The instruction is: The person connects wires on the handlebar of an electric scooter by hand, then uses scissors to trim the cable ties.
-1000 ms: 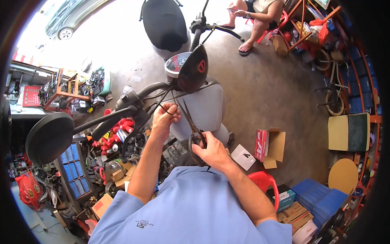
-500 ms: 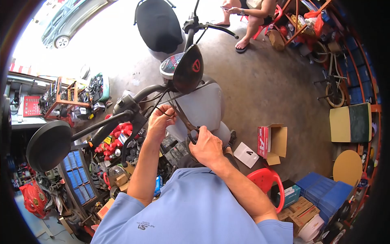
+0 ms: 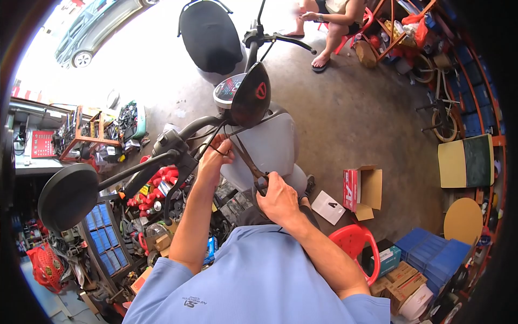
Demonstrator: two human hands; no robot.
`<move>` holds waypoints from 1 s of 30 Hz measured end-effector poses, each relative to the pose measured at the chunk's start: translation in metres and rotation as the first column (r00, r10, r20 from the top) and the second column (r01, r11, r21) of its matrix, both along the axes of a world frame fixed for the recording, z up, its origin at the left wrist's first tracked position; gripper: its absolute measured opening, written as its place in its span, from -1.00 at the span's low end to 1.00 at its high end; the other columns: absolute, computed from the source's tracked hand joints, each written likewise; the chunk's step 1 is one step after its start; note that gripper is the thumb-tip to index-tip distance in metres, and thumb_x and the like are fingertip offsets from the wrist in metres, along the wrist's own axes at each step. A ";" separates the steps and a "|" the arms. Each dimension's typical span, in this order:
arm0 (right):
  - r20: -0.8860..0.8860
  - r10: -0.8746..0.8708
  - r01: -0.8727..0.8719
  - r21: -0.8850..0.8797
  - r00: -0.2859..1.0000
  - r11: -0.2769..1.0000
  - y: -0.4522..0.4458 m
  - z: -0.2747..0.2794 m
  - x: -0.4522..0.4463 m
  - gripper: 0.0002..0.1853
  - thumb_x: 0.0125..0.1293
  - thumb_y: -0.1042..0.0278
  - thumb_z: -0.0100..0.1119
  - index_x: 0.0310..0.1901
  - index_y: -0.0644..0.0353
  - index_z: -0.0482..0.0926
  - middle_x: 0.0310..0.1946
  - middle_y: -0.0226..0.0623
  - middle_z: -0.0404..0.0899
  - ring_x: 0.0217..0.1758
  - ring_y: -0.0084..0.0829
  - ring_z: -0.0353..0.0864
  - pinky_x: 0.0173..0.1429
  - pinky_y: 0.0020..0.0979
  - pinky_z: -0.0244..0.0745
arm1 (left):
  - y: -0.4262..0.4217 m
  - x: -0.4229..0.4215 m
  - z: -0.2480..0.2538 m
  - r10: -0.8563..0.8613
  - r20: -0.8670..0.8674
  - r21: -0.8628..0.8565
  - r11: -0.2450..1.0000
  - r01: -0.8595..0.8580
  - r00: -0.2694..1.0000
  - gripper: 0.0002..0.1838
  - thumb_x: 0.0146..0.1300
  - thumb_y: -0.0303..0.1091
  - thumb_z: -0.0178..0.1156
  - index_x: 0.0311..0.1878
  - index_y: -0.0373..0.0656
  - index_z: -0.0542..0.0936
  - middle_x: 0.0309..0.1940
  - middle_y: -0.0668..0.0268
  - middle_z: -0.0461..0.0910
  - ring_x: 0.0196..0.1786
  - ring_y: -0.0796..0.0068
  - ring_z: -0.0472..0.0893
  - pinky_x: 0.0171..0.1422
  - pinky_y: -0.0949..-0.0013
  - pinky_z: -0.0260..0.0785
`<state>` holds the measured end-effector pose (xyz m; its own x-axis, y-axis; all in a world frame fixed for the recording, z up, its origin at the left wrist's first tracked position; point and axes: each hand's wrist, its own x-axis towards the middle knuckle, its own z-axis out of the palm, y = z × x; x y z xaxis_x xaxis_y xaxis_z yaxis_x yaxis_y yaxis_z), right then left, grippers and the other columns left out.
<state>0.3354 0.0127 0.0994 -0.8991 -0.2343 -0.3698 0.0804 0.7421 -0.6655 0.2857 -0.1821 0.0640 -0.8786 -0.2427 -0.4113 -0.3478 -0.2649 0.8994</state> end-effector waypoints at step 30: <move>0.016 0.002 -0.001 -0.095 1.000 0.995 0.015 -0.003 0.006 -0.64 0.15 0.24 0.25 -0.15 0.29 0.38 -0.23 -0.05 0.59 -0.14 0.00 0.62 -0.07 -0.10 0.51 | -0.007 -0.011 -0.012 0.038 -0.081 0.096 0.995 -0.031 0.996 -0.71 0.32 -0.15 0.18 -0.20 -0.22 0.54 -0.58 0.46 0.48 -0.58 0.68 0.45 -0.51 0.63 0.24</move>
